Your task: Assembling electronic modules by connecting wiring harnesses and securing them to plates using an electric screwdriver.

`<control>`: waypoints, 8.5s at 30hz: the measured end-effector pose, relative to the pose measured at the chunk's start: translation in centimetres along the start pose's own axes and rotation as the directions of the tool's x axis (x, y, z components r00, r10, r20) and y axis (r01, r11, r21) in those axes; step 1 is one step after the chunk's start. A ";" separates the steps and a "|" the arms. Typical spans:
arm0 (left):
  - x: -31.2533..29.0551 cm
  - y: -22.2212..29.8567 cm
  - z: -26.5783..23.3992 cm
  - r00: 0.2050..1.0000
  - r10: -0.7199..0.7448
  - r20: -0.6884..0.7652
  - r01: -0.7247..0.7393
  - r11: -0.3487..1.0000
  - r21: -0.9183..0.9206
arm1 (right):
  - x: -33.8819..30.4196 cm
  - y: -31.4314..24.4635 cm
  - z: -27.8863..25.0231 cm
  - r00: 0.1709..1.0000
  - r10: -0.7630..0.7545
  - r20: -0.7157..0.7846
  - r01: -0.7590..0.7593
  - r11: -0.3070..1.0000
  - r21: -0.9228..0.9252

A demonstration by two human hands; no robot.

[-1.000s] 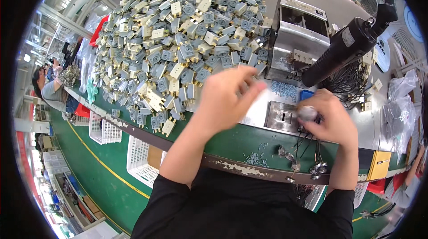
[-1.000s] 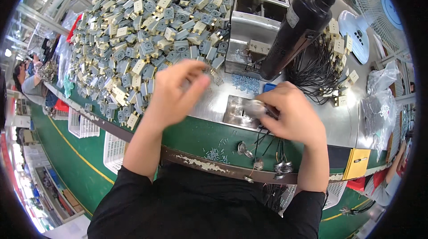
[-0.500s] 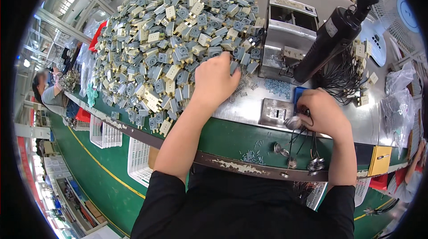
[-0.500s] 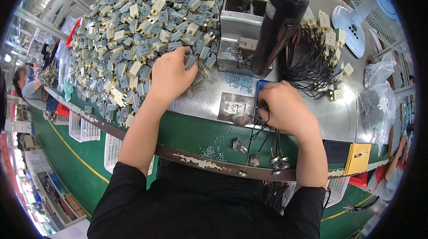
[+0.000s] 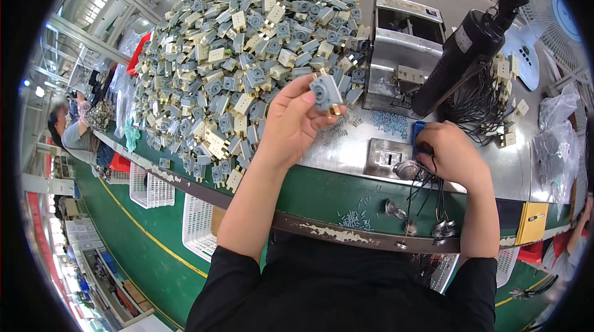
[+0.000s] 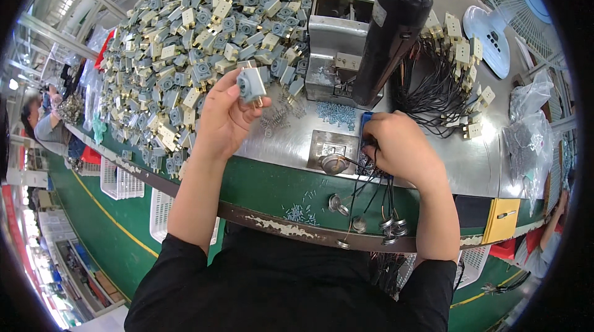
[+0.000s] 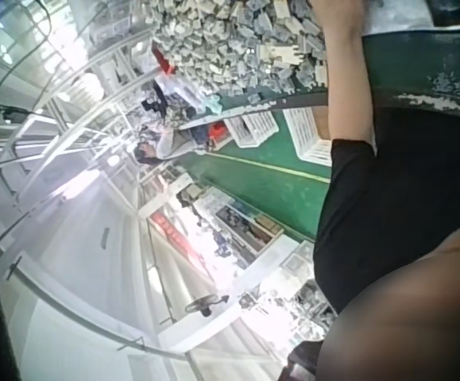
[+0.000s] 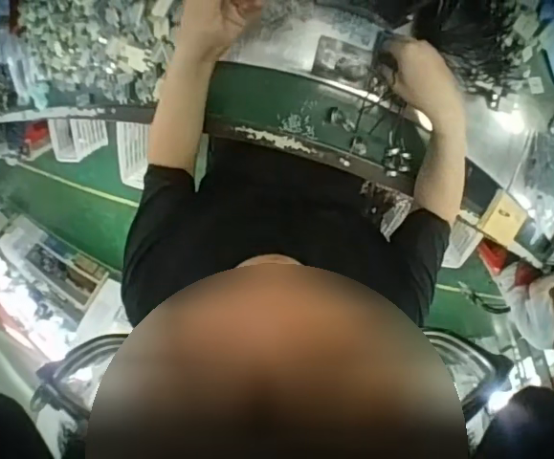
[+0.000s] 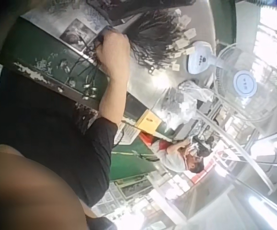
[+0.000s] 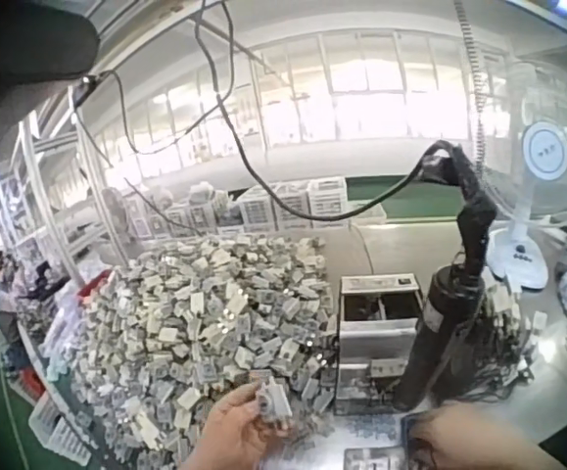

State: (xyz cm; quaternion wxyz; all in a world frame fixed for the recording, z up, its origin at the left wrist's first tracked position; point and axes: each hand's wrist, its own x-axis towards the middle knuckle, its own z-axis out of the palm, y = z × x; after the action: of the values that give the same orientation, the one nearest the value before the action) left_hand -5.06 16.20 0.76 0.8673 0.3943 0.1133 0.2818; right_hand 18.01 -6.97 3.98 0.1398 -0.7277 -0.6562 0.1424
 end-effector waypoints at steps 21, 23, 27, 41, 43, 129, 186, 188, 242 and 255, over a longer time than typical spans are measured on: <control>-1.7 -2.2 3.7 0.986 -0.164 -0.021 0.166 0.975 0.151 | 0.4 1.8 0.6 0.999 0.022 0.047 -0.024 0.998 0.049; -1.3 -2.6 3.6 0.967 -0.235 -0.102 0.250 0.952 0.175 | 0.1 2.2 0.5 0.998 0.032 0.053 -0.035 0.998 0.055; -1.8 -4.1 5.2 0.980 -0.198 -0.021 0.175 0.800 0.575 | 0.0 2.5 0.8 0.999 -0.016 0.039 0.013 0.996 0.084; -1.5 -6.7 4.6 0.906 -0.063 0.418 -0.370 0.361 0.856 | 0.2 2.5 0.7 0.999 -0.041 0.016 0.038 0.989 0.140; -1.6 -6.9 4.6 0.924 -0.050 0.380 -0.337 0.366 0.868 | 0.4 2.3 0.4 0.999 -0.033 0.022 0.030 0.989 0.143; 0.0 -6.0 4.3 0.923 -0.088 0.374 -0.262 0.567 0.781 | 0.1 0.4 -1.5 0.988 -0.011 -0.151 0.052 0.960 0.274; -0.1 -7.7 4.1 0.884 -0.078 0.460 -0.366 0.495 0.788 | -0.8 -2.1 0.4 0.996 0.087 -0.036 -0.074 0.957 0.280; 0.1 -7.9 3.7 0.876 -0.070 0.477 -0.379 0.512 0.771 | -0.9 -2.2 0.3 0.997 0.076 -0.035 -0.064 0.959 0.278; -0.1 -8.4 2.6 0.865 -0.002 0.502 -0.427 0.523 0.738 | 0.8 -2.3 1.0 0.990 0.102 -0.097 -0.049 0.895 0.443; 0.1 -8.4 2.7 0.865 0.004 0.502 -0.429 0.526 0.734 | 0.5 -1.9 1.5 0.987 0.128 -0.101 -0.064 0.872 0.485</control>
State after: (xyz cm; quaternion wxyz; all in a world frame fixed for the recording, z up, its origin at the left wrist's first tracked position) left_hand -0.55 10.16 -3.72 0.5362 0.8181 -0.0186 0.2068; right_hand 15.79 -6.23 3.33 0.3511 -0.7097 -0.5528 0.2596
